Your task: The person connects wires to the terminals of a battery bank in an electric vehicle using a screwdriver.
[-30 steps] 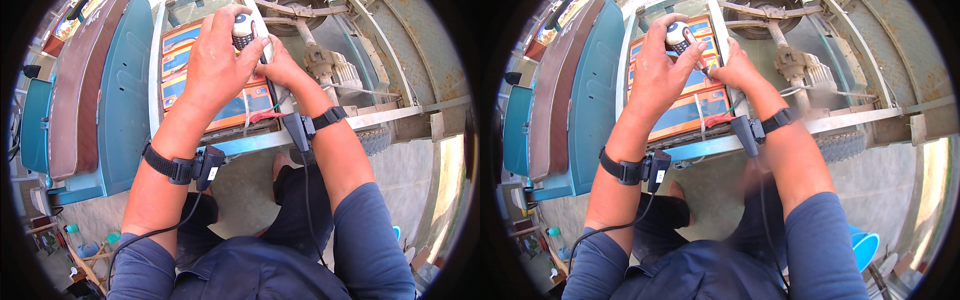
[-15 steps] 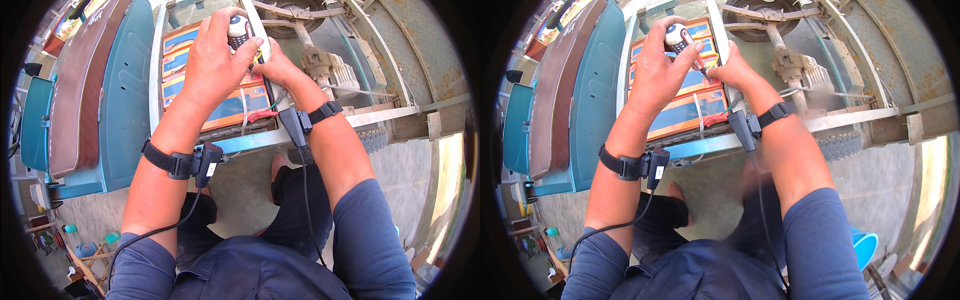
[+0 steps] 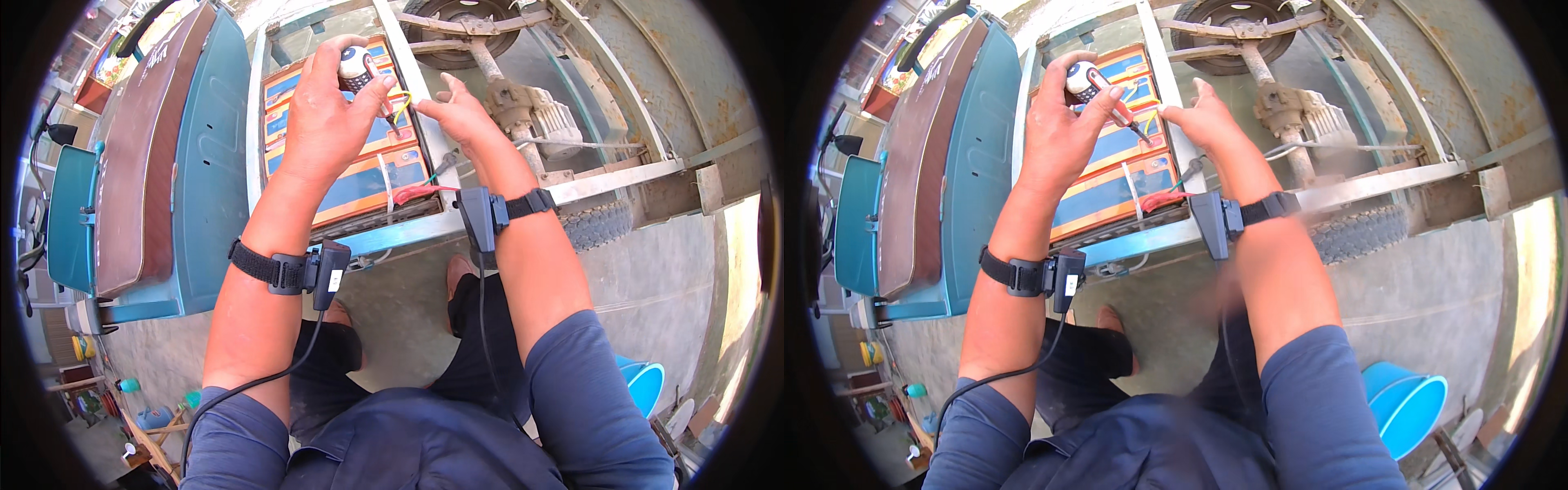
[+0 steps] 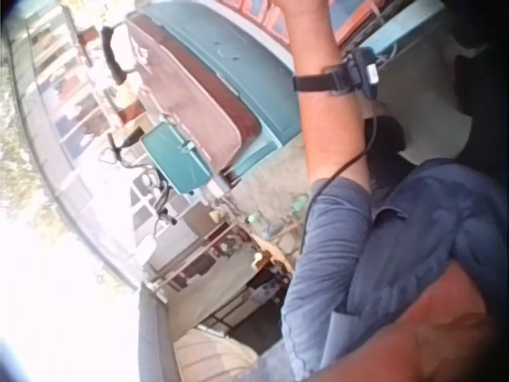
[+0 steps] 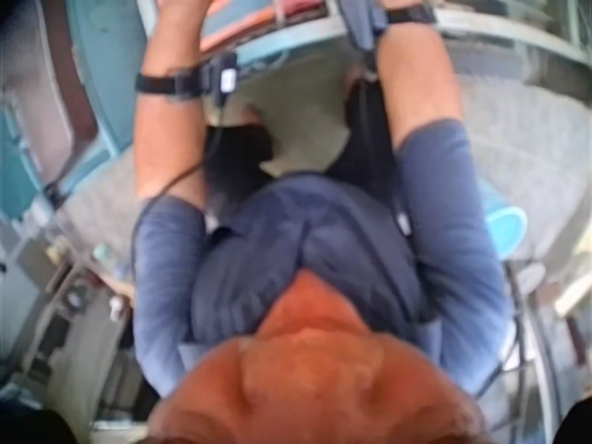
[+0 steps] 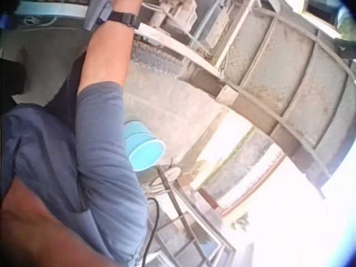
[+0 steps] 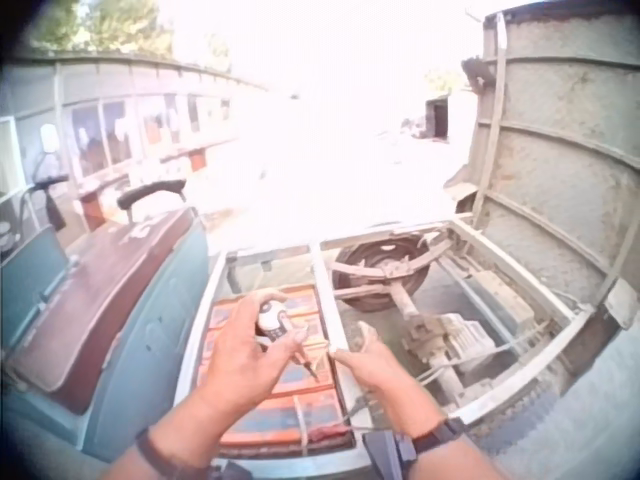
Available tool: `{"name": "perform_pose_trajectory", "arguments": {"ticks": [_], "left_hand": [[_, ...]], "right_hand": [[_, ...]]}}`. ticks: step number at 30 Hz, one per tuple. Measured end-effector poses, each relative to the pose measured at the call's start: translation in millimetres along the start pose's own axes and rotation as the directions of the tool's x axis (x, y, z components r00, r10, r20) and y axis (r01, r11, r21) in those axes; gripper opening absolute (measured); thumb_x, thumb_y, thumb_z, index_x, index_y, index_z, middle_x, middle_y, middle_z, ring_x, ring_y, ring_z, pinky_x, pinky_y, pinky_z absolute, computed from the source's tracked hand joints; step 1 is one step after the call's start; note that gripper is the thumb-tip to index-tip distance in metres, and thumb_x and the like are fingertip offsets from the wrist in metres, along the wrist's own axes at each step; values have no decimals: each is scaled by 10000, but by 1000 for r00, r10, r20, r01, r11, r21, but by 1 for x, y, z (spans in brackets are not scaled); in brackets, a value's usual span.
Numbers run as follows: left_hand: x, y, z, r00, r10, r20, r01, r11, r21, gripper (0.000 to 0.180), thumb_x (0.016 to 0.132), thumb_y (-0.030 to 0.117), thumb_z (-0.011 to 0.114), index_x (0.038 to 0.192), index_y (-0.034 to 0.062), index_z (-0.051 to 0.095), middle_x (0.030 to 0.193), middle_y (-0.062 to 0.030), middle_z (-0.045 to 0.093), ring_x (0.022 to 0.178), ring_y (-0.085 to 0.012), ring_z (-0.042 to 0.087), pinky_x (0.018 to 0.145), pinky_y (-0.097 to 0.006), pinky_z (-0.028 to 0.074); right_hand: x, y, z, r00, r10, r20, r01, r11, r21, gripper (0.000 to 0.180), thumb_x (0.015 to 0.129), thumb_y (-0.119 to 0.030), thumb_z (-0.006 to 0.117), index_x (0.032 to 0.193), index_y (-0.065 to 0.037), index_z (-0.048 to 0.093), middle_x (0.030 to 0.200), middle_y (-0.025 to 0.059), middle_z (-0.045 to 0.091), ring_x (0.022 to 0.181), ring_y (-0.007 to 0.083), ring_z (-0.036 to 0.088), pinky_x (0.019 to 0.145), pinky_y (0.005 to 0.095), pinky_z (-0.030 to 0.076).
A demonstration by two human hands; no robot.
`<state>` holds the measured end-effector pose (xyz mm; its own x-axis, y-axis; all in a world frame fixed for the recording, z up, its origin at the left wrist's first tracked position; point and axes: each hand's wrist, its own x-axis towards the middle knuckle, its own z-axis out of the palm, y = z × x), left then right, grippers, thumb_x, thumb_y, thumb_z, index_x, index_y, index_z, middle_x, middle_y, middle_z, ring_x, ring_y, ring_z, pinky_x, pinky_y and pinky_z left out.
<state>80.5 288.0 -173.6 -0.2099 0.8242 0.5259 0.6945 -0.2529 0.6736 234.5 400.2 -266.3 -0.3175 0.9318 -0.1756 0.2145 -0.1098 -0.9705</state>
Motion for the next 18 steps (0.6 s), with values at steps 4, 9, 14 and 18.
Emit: {"name": "perform_pose_trajectory", "arguments": {"ticks": [4, 9, 14, 18], "left_hand": [[0, 8, 0, 997, -73, 14, 73, 997, -19, 442, 882, 248, 781, 1242, 71, 597, 982, -101, 617, 865, -159, 650, 758, -327, 555], [11, 6, -6, 999, 42, -11, -39, 976, 214, 442, 884, 258, 798, 1236, 30, 658, 952, -45, 676, 834, -104, 634, 755, -255, 537], [15, 8, -4, 1000, 21, 20, -25, 983, 184, 454, 863, 218, 818, 1244, 24, 664, 955, -47, 682, 847, -96, 635, 761, -246, 539], [12, 11, -5, 1000, 30, 8, -31, 972, 233, 452, 867, 208, 815, 1247, 22, 658, 956, -44, 683, 851, -93, 634, 764, -246, 539]], "right_hand": [[-34, 11, -28, 979, -121, -166, 131, 990, 52, 876, 798, -285, 795, 1496, 27, 368, 1365, 284, 561, 1238, 313, 602, 1000, 393, 504], [-48, 22, -37, 966, -146, -215, 168, 982, 89, 741, 828, -301, 763, 1427, 22, 470, 1232, 249, 649, 1126, 297, 667, 961, 364, 521], [-39, 19, -23, 929, -345, -138, 333, 938, -99, 490, 867, -269, 709, 1303, -59, 629, 1214, 171, 675, 1084, 286, 682, 944, 370, 524], [-37, 17, 8, 787, -616, -29, 541, 712, -447, 285, 903, -173, 629, 1165, -107, 719, 1109, 119, 682, 1015, 316, 654, 917, 427, 516]]}}
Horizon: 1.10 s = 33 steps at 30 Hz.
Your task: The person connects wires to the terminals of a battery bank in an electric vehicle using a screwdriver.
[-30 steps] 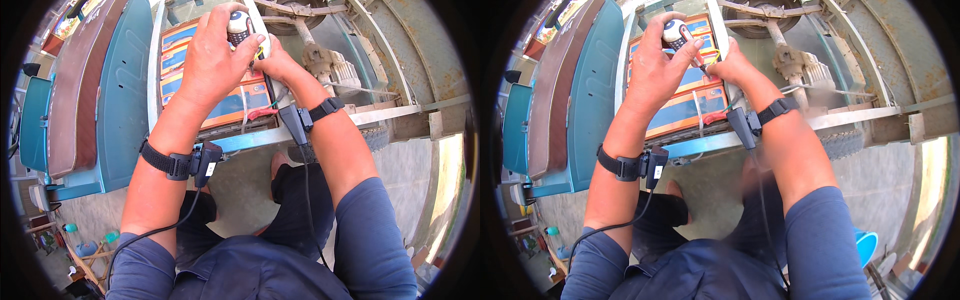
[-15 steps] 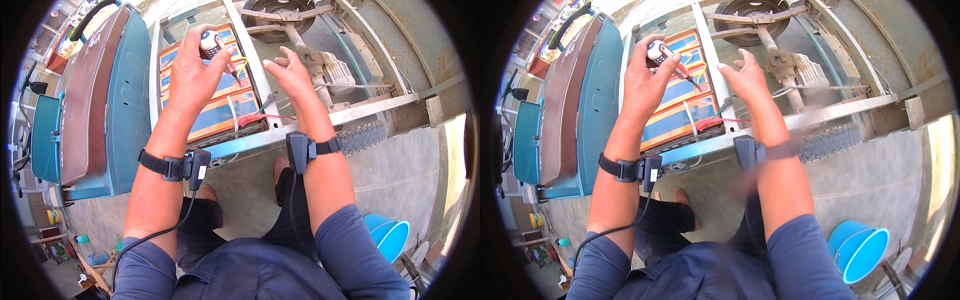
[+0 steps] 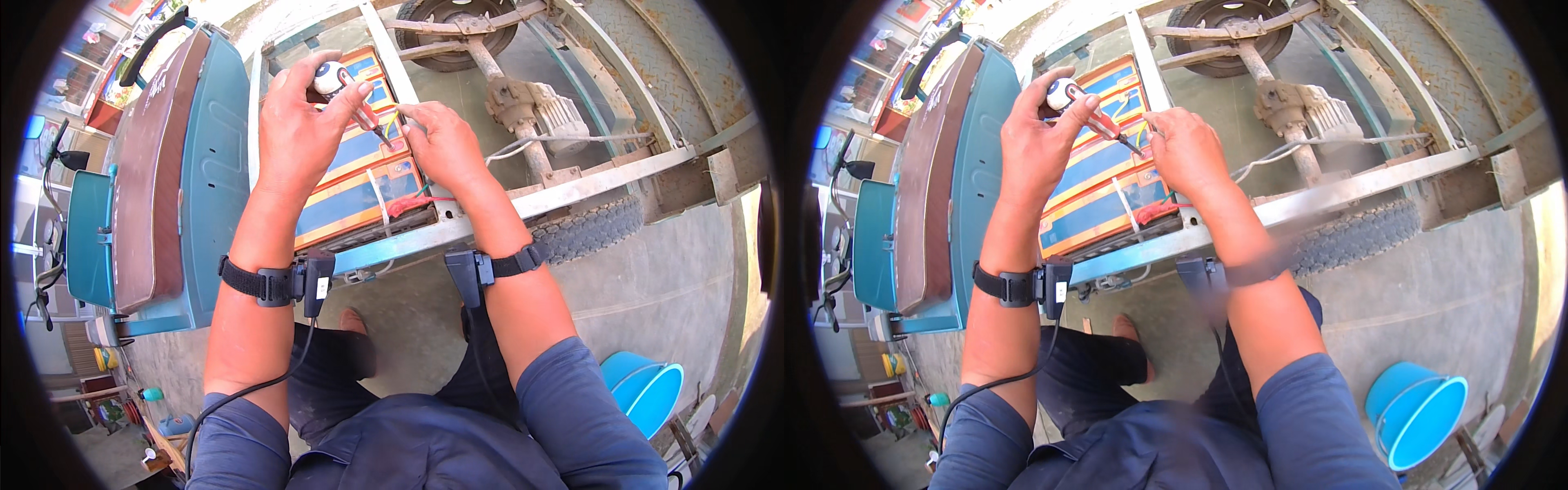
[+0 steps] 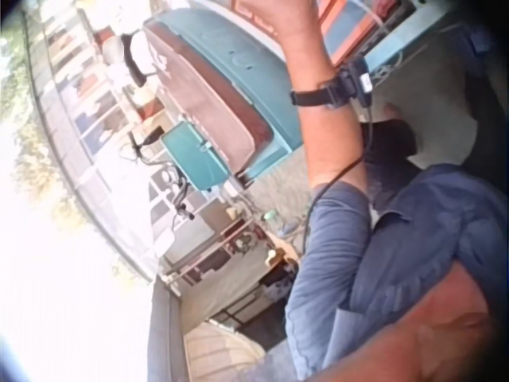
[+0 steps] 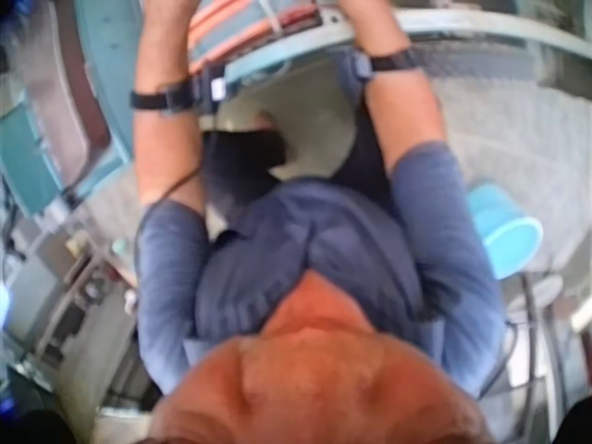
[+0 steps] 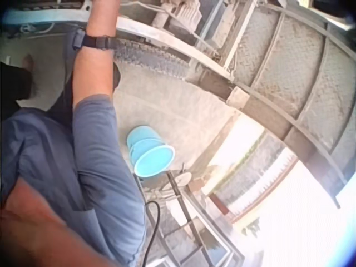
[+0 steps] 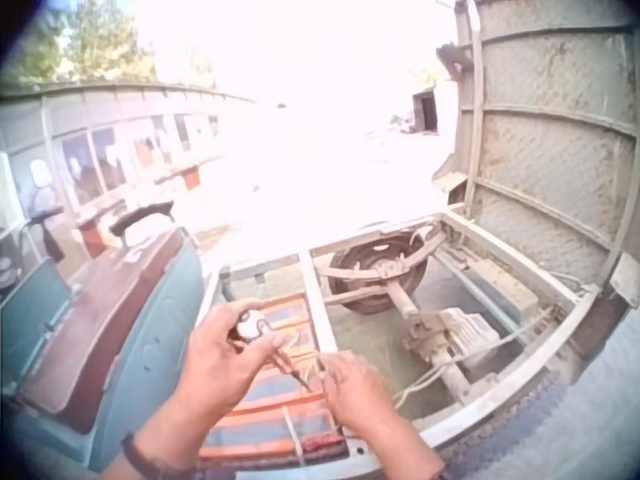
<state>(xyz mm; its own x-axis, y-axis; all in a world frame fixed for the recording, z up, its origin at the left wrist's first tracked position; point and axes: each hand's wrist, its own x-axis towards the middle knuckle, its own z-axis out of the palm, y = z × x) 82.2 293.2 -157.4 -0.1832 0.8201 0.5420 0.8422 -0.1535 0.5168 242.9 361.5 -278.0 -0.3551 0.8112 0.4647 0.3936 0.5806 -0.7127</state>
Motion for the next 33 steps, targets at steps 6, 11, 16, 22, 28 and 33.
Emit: {"name": "perform_pose_trajectory", "arguments": {"ticks": [6, 11, 16, 22, 28, 33], "left_hand": [[-11, -1, 1, 999, -19, -36, 19, 1000, -12, 443, 874, 181, 806, 1256, 25, 646, 949, -40, 677, 850, -87, 628, 762, -241, 536], [-14, 2, 1, 998, -38, -56, 35, 998, -56, 430, 873, 158, 803, 1249, 21, 643, 962, -38, 664, 856, -85, 624, 766, -243, 536], [-14, 1, 2, 996, -70, -61, 61, 987, -145, 438, 843, 182, 823, 1226, 44, 660, 966, -81, 637, 842, -137, 649, 765, -288, 548], [-13, -2, 4, 996, -42, -83, 30, 990, -135, 444, 828, 204, 835, 1215, 61, 671, 963, -103, 626, 825, -163, 663, 760, -307, 557], [-15, 1, 2, 995, -86, -44, 76, 979, -191, 424, 875, 137, 799, 1251, 25, 639, 978, -34, 646, 871, -86, 613, 784, -247, 540], [-15, 4, 3, 995, -90, -50, 81, 981, -175, 417, 877, 149, 798, 1246, 29, 646, 987, -36, 648, 877, -88, 614, 783, -251, 537]], "right_hand": [[18, 0, 11, 999, -45, -21, 44, 999, -29, 236, 901, -151, 615, 1080, -114, 764, 1032, 111, 694, 989, 304, 659, 900, 438, 516], [54, -7, 9, 978, -21, 209, 54, 987, -152, 190, 862, -176, 647, 984, -154, 791, 969, 120, 717, 932, 329, 682, 835, 438, 548], [85, -2, 14, 910, 41, 412, 62, 970, -235, 179, 848, -239, 707, 1001, -237, 800, 1005, 104, 742, 952, 302, 709, 832, 423, 570], [93, 1, 27, 901, 60, 429, 79, 951, -300, 184, 833, -242, 717, 997, -232, 800, 1010, 99, 743, 963, 293, 709, 849, 413, 570], [96, -12, 28, 869, 68, 491, 125, 928, -350, 243, 832, -349, 685, 975, -188, 798, 1025, 110, 742, 963, 295, 711, 854, 407, 570], [95, -17, 38, 876, 156, 457, 68, 897, -436, 290, 814, -343, 687, 949, -109, 790, 1016, 163, 734, 956, 307, 715, 832, 401, 579]]}}
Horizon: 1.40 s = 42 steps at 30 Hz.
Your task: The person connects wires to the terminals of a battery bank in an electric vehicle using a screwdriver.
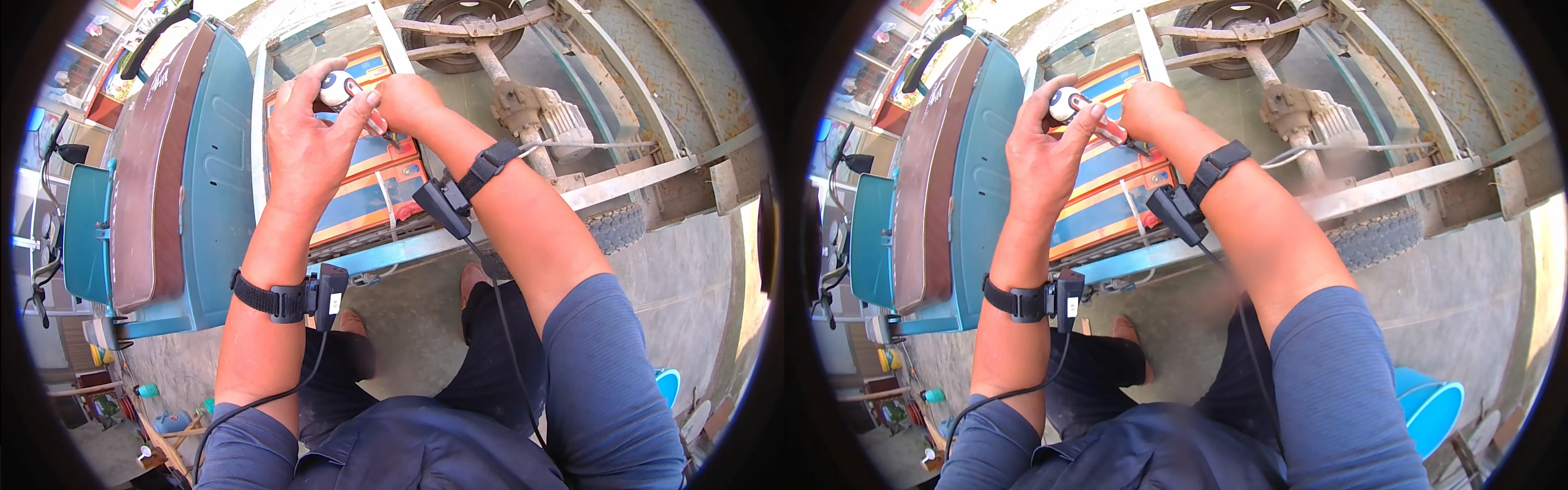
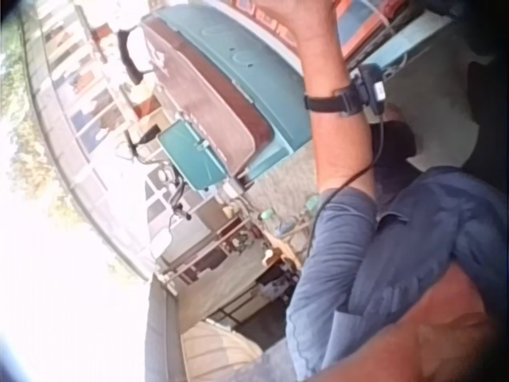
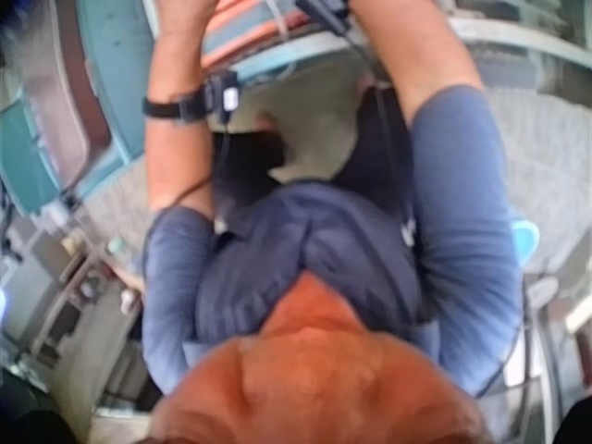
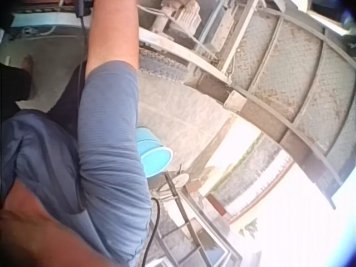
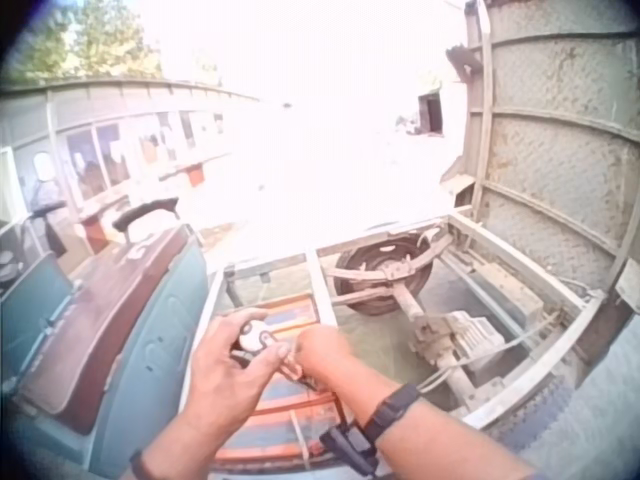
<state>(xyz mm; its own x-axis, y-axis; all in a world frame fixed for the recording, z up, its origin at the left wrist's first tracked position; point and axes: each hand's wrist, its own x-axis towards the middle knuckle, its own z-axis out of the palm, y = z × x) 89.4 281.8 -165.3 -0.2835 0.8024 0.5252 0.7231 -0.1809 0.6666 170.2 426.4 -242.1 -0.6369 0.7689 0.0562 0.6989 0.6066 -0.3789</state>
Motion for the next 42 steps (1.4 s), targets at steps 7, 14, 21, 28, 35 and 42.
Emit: {"name": "perform_pose_trajectory", "arguments": {"ticks": [7, 14, 21, 28, 35, 42], "left_hand": [[0, -1, -1, 1000, 16, -13, -15, 999, 53, 414, 880, 175, 799, 1242, 38, 654, 984, -34, 656, 878, -89, 620, 788, -254, 535], [1, -6, -1, 998, 55, -11, -53, 990, 133, 429, 888, 195, 794, 1253, 28, 645, 961, -34, 680, 862, -87, 635, 781, -251, 547], [0, -6, 1, 1000, 17, -18, -17, 1000, -5, 461, 846, 273, 825, 1228, 73, 662, 938, -82, 610, 838, -153, 643, 780, -305, 542], [0, -9, 2, 999, 23, -22, -22, 999, 49, 447, 897, 257, 792, 1272, 58, 652, 907, -18, 690, 811, -53, 607, 731, -218, 521], [1, -9, -1, 999, 8, -31, -5, 996, 94, 446, 892, 265, 796, 1270, 73, 657, 918, -19, 701, 828, -49, 620, 739, -217, 519], [2, -14, -1, 1000, 11, -9, -11, 1000, 7, 452, 891, 267, 799, 1275, 77, 656, 928, -20, 695, 834, -63, 628, 740, -219, 522]], "right_hand": [[3, 6, 2, 999, -37, 1, 37, 996, 82, 229, 791, -268, 696, 944, -130, 796, 969, 144, 744, 925, 306, 723, 828, 408, 579], [6, 5, -11, 977, -191, 98, 187, 981, 43, 216, 827, -236, 647, 991, -212, 786, 930, 87, 752, 893, 285, 717, 825, 390, 571], [10, 21, -2, 937, -347, 29, 340, 930, 143, 248, 870, -224, 577, 1038, -207, 758, 920, 88, 748, 911, 284, 702, 824, 411, 558], [21, 15, 14, 880, -461, 116, 471, 878, -82, 273, 868, -170, 643, 1130, -137, 717, 1102, 109, 724, 1038, 317, 682, 881, 397, 555], [14, 9, 10, 873, -487, 15, 487, 872, -48, 295, 861, -137, 646, 1149, -119, 706, 1152, 107, 711, 1084, 316, 669, 944, 407, 532], [22, 8, 7, 887, -445, 125, 458, 882, -112, 307, 889, -262, 629, 1186, -252, 708, 1126, 96, 732, 1041, 310, 692, 923, 420, 550]]}}
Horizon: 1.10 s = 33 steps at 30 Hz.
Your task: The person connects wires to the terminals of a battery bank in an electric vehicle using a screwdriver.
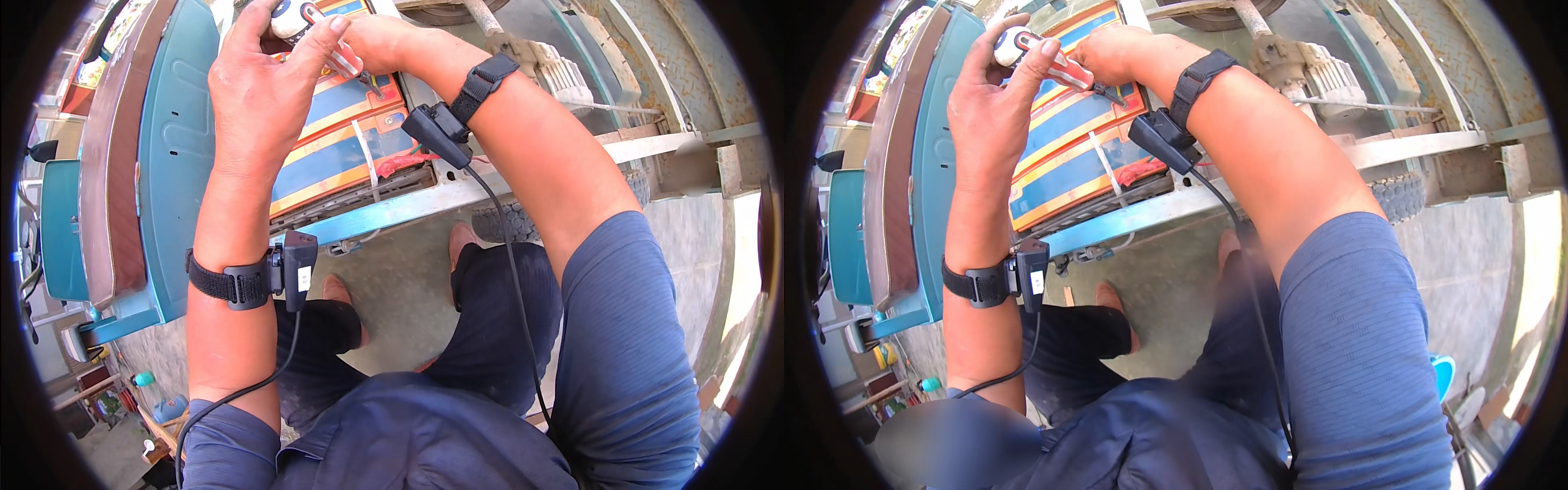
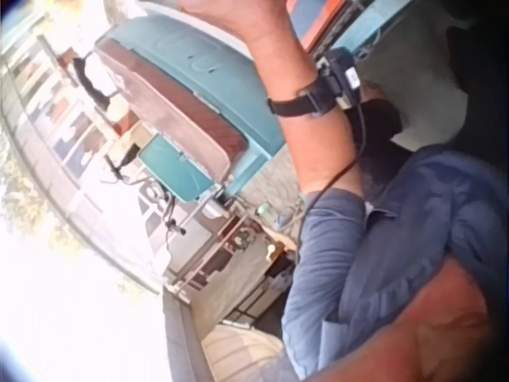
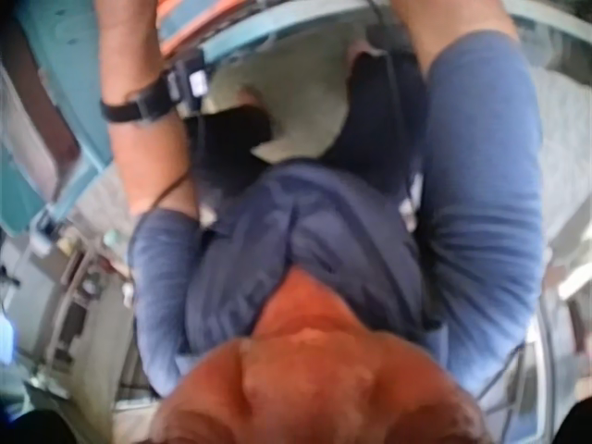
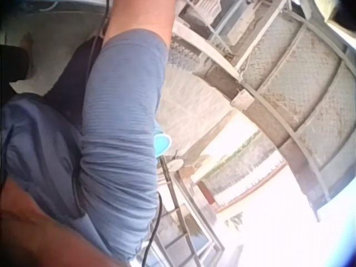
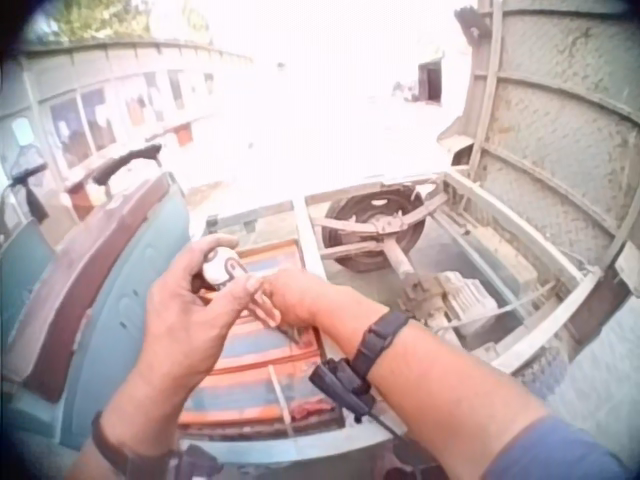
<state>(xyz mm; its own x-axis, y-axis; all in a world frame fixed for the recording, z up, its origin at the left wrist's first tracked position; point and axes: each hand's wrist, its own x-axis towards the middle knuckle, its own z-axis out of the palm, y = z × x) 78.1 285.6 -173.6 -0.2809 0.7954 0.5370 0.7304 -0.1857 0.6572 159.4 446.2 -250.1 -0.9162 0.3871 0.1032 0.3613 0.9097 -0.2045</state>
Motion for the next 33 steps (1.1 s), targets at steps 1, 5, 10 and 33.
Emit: {"name": "perform_pose_trajectory", "arguments": {"ticks": [1, 5, 10, 33], "left_hand": [[-1, 1, 3, 999, 23, -39, -25, 999, -43, 389, 887, 207, 775, 1222, 50, 653, 884, -21, 675, 791, -72, 621, 704, -227, 516], [-1, 6, 4, 999, -24, -30, 18, 982, -186, 392, 882, 76, 752, 1242, -2, 618, 871, -12, 645, 786, -71, 596, 694, -226, 502], [-2, 15, 3, 1000, 10, -22, -12, 996, -91, 362, 887, 93, 756, 1218, 12, 631, 852, 3, 633, 763, -68, 583, 682, -216, 488], [1, 9, 3, 999, -45, 18, 49, 950, -309, 372, 907, 53, 729, 1242, -30, 588, 858, -49, 673, 777, -102, 648, 698, -239, 534]], "right_hand": [[1, -2, 2, 1000, 18, -19, -18, 1000, 18, 306, 888, -259, 632, 1184, -251, 709, 1119, 100, 733, 1037, 310, 694, 918, 417, 553], [11, -3, 8, 997, -2, -75, 2, 1000, 3, 252, 892, -260, 615, 1093, -147, 716, 1065, 152, 733, 1015, 322, 694, 887, 428, 548], [14, -3, 13, 994, -25, -107, 22, 999, -37, 252, 906, -284, 586, 1043, -118, 716, 1047, 161, 732, 1012, 331, 689, 885, 442, 537], [23, -4, 17, 993, -4, -118, -6, 996, -87, 252, 865, -208, 648, 1079, -92, 715, 1067, 171, 728, 1005, 319, 698, 875, 428, 555]]}}
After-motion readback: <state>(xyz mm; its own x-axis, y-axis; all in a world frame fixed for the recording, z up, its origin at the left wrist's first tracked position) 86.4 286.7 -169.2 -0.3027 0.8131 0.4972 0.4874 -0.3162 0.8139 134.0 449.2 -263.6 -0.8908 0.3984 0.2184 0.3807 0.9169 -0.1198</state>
